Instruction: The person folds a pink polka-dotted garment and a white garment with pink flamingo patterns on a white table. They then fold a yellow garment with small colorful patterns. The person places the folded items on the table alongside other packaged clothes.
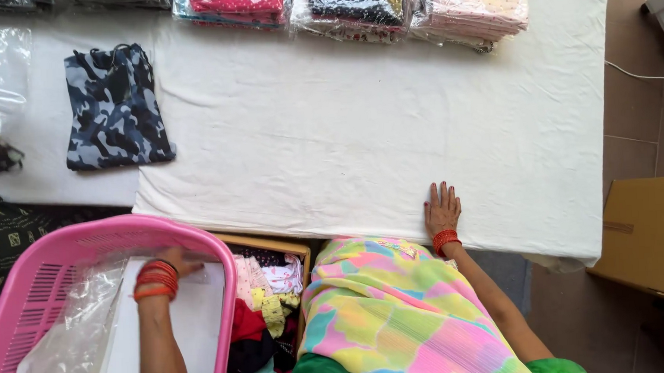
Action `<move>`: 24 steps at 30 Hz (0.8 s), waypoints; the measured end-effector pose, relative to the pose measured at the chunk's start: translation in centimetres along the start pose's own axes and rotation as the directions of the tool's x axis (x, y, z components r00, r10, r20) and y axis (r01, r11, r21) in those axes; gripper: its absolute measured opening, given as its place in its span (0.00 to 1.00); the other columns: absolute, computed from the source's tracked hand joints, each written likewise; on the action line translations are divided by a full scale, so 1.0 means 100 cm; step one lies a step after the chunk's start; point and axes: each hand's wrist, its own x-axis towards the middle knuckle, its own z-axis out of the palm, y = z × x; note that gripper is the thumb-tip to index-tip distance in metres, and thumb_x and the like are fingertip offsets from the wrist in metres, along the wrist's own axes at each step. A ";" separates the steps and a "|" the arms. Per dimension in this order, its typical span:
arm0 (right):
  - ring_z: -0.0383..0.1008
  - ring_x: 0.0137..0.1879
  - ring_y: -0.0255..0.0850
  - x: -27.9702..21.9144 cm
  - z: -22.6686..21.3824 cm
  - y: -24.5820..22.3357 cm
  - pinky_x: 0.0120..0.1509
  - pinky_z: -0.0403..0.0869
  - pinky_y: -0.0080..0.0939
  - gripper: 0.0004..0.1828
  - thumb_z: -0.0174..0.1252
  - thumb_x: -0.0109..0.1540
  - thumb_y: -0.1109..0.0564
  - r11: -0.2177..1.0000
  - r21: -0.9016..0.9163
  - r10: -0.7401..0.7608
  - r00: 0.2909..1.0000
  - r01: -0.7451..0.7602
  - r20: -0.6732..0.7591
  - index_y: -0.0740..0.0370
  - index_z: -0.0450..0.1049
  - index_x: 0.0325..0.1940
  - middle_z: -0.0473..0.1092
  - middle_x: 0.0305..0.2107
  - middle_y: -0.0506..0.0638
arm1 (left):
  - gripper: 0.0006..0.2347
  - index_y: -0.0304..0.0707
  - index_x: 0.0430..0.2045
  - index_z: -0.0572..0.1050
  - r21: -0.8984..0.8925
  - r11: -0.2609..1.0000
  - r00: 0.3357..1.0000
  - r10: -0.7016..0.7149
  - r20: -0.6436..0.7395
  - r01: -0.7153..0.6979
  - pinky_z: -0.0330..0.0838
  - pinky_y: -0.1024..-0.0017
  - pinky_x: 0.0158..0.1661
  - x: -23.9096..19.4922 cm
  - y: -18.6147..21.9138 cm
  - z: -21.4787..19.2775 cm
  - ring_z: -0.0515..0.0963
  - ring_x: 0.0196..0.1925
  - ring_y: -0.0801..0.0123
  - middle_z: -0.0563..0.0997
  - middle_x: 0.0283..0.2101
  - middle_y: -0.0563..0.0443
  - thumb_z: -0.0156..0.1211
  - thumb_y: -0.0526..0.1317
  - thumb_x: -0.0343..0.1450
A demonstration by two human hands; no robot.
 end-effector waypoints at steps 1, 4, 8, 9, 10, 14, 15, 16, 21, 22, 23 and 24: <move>0.37 0.82 0.54 0.004 -0.001 -0.002 0.82 0.40 0.58 0.34 0.42 0.70 0.46 1.000 0.006 0.007 1.000 -0.007 -0.008 0.50 0.48 0.81 0.43 0.77 0.56 | 0.27 0.36 0.52 0.78 0.007 1.000 1.000 0.004 -0.008 -0.004 0.77 0.54 0.56 -0.024 0.021 -0.013 0.83 0.53 0.44 0.82 0.51 0.33 0.72 0.55 0.63; 0.36 0.82 0.53 -0.002 -0.006 0.000 0.81 0.40 0.58 0.34 0.42 0.70 0.45 0.999 -0.008 0.039 0.998 -0.039 0.051 0.50 0.48 0.81 0.43 0.77 0.56 | 0.18 0.38 0.50 0.80 0.043 0.998 0.998 -0.037 0.055 0.034 0.75 0.54 0.57 -0.096 0.089 -0.029 0.80 0.56 0.43 0.81 0.53 0.35 0.63 0.50 0.71; 0.41 0.80 0.55 0.004 -0.006 0.001 0.79 0.44 0.59 0.34 0.45 0.68 0.45 0.996 -0.078 -0.036 0.999 0.034 -0.027 0.52 0.52 0.79 0.47 0.75 0.57 | 0.13 0.28 0.50 0.75 -0.084 0.930 0.841 0.281 -0.462 -0.357 0.79 0.58 0.46 -0.127 0.184 0.011 0.83 0.47 0.46 0.81 0.47 0.33 0.48 0.34 0.74; 0.44 0.79 0.55 0.000 -0.006 0.001 0.78 0.47 0.59 0.34 0.47 0.68 0.45 0.993 -0.097 -0.072 0.994 0.064 -0.077 0.52 0.53 0.78 0.48 0.75 0.56 | 0.11 0.30 0.47 0.75 -0.136 0.924 0.910 0.313 -0.272 -0.358 0.79 0.57 0.45 -0.125 0.207 0.034 0.84 0.45 0.48 0.81 0.46 0.34 0.47 0.34 0.75; 0.44 0.79 0.55 -0.002 -0.009 0.002 0.78 0.47 0.59 0.34 0.47 0.68 0.45 0.993 -0.099 -0.071 0.994 0.063 -0.079 0.52 0.53 0.78 0.48 0.75 0.56 | 0.11 0.30 0.47 0.75 -0.137 0.923 0.909 0.315 -0.274 -0.361 0.79 0.57 0.45 -0.094 0.212 0.087 0.84 0.45 0.48 0.81 0.46 0.34 0.47 0.34 0.75; 0.46 0.78 0.53 0.004 -0.016 0.003 0.76 0.49 0.57 0.33 0.50 0.67 0.45 0.994 -0.038 -0.110 0.983 0.105 -0.144 0.50 0.56 0.77 0.50 0.74 0.54 | 0.15 0.31 0.48 0.76 0.164 0.982 0.932 0.141 -0.334 -0.090 0.70 0.47 0.56 -0.033 0.235 0.216 0.74 0.60 0.42 0.74 0.59 0.32 0.50 0.40 0.72; 0.46 0.78 0.53 0.005 -0.016 0.003 0.76 0.48 0.57 0.33 0.51 0.67 0.45 0.994 -0.026 -0.110 0.985 0.107 -0.136 0.50 0.56 0.77 0.50 0.74 0.54 | 0.19 0.30 0.50 0.73 0.293 0.948 0.819 0.070 -0.570 0.123 0.64 0.39 0.58 -0.026 0.243 0.233 0.68 0.65 0.38 0.68 0.65 0.29 0.51 0.46 0.70; 0.46 0.78 0.53 0.007 -0.017 0.004 0.76 0.48 0.57 0.33 0.51 0.67 0.45 0.994 -0.025 -0.107 0.984 0.104 -0.141 0.50 0.56 0.77 0.50 0.74 0.54 | 0.19 0.30 0.50 0.73 0.295 0.948 0.816 0.073 -0.574 0.122 0.64 0.39 0.58 -0.035 0.248 0.224 0.68 0.65 0.38 0.68 0.65 0.29 0.51 0.46 0.70; 0.45 0.78 0.52 0.001 -0.018 0.008 0.76 0.48 0.57 0.33 0.51 0.66 0.44 0.990 -0.011 -0.140 0.982 0.140 -0.129 0.49 0.57 0.76 0.51 0.72 0.54 | 0.35 0.32 0.61 0.65 -0.018 1.000 0.866 -0.022 -0.499 0.014 0.48 0.42 0.68 -0.092 0.233 0.194 0.53 0.75 0.39 0.53 0.72 0.37 0.55 0.59 0.63; 0.45 0.78 0.52 -0.001 -0.019 0.008 0.76 0.48 0.57 0.33 0.51 0.66 0.44 0.989 -0.008 -0.145 0.981 0.145 -0.125 0.49 0.57 0.76 0.51 0.72 0.54 | 0.35 0.32 0.61 0.65 -0.020 1.000 0.867 -0.028 -0.497 0.021 0.48 0.42 0.68 -0.090 0.220 0.204 0.53 0.75 0.39 0.53 0.72 0.37 0.55 0.59 0.63; 0.45 0.78 0.52 0.002 -0.020 0.008 0.76 0.48 0.57 0.34 0.51 0.66 0.43 0.989 -0.019 -0.148 0.982 0.147 -0.118 0.49 0.57 0.76 0.51 0.72 0.54 | 0.37 0.35 0.63 0.63 -0.145 0.989 0.895 -0.087 -0.437 0.025 0.47 0.38 0.67 -0.085 0.208 0.212 0.55 0.74 0.42 0.54 0.70 0.38 0.58 0.61 0.64; 0.45 0.77 0.51 0.005 -0.021 0.007 0.76 0.48 0.56 0.34 0.50 0.66 0.43 0.989 -0.029 -0.150 0.982 0.148 -0.110 0.50 0.57 0.76 0.51 0.72 0.54 | 0.38 0.39 0.66 0.61 -0.268 0.963 0.919 -0.136 -0.369 0.035 0.46 0.35 0.66 -0.081 0.197 0.219 0.57 0.72 0.46 0.56 0.69 0.39 0.60 0.63 0.66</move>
